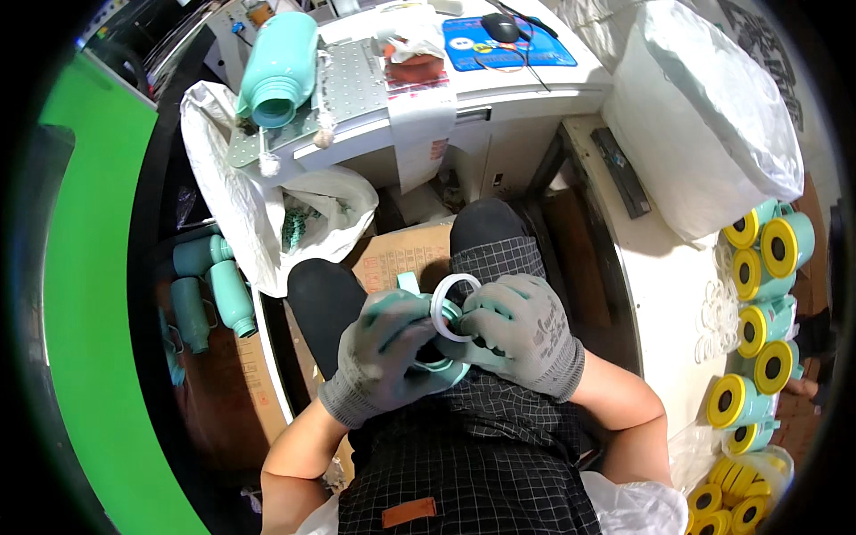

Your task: The person sits on the floor and assembles teal water bottles by hand. They pick up a bottle, insert a white plastic insert, apply a label, and screw on a yellow lid before placing the finished unit on a nearby table.

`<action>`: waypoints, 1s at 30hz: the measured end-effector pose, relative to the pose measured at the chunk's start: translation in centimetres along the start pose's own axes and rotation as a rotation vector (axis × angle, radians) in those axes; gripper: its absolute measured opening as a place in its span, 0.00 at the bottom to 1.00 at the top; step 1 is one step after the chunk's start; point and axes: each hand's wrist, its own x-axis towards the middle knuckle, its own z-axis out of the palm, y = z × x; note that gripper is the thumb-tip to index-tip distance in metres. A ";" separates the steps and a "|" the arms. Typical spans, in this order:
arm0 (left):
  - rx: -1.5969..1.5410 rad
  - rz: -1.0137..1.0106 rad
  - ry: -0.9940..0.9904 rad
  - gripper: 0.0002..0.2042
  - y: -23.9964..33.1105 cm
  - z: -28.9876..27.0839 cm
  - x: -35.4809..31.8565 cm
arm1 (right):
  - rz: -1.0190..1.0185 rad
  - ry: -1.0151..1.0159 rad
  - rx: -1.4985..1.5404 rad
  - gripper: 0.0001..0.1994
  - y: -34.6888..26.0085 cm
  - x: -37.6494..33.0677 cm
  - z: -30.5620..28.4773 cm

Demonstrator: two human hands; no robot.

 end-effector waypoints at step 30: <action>0.618 -0.034 -0.456 0.11 3.1 -1.4 5.7 | -0.007 0.011 0.037 0.23 -1.1 -2.9 3.1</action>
